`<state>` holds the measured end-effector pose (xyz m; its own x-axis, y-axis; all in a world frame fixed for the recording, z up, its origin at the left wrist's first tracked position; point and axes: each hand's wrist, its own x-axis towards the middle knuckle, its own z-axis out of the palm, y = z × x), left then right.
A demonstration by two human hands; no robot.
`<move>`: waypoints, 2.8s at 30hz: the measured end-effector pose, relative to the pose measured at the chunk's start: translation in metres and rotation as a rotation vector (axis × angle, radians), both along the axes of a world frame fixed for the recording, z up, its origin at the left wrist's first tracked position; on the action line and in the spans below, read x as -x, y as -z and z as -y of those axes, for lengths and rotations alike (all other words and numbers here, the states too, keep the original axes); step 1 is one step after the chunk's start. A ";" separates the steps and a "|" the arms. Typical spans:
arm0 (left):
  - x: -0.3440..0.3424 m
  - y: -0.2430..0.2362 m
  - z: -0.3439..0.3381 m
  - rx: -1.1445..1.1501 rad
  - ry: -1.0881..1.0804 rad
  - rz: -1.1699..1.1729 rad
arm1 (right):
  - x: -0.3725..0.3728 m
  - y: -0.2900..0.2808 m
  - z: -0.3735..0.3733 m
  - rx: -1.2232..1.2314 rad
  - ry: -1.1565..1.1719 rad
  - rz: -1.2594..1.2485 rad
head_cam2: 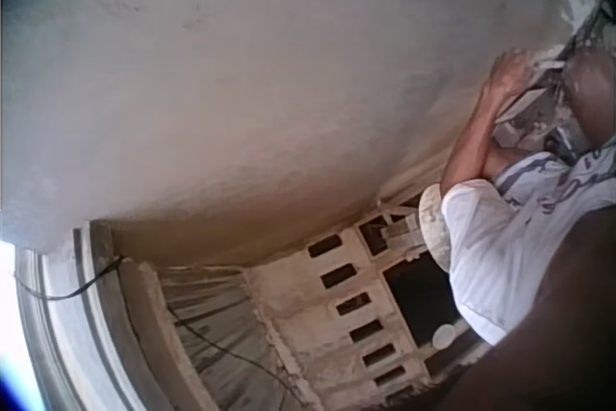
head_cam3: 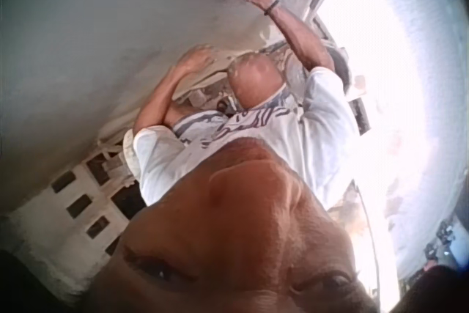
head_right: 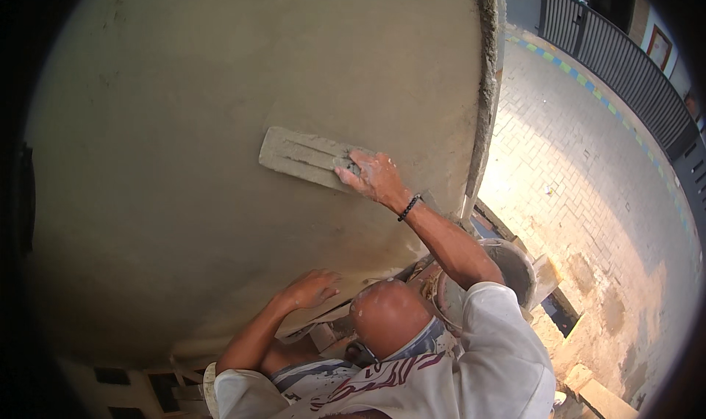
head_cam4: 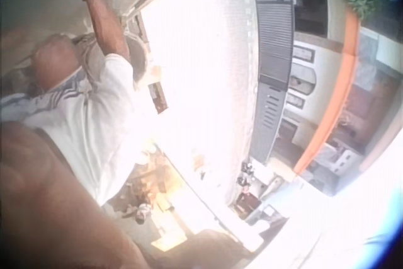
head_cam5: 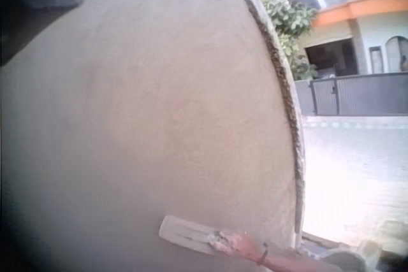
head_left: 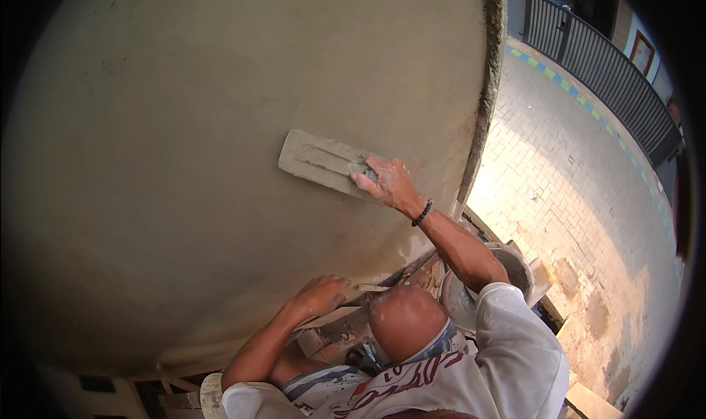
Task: The person applies plaster to an exterior wall using a float and then smooths the surface, occasionally scooping more material from a bucket using a trowel.
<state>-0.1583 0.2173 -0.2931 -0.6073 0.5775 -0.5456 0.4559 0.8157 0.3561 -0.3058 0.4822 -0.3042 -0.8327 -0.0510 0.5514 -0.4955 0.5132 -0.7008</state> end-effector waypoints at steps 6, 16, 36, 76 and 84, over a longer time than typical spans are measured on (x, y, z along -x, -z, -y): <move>-0.006 -0.009 0.000 -0.086 0.012 0.025 | 0.019 -0.045 -0.110 0.309 0.243 -0.095; -0.019 -0.019 0.004 -0.019 -0.054 0.076 | 0.038 -0.023 -0.155 0.069 0.277 0.045; -0.015 -0.008 0.025 0.037 -0.142 0.132 | 0.095 0.087 -0.231 0.370 0.604 -0.041; -0.013 -0.043 -0.027 -0.137 -0.007 -0.094 | -0.063 0.111 0.064 0.321 0.040 0.143; -0.009 -0.043 -0.026 -0.056 0.046 -0.092 | 0.054 -0.086 -0.241 0.429 0.523 -0.181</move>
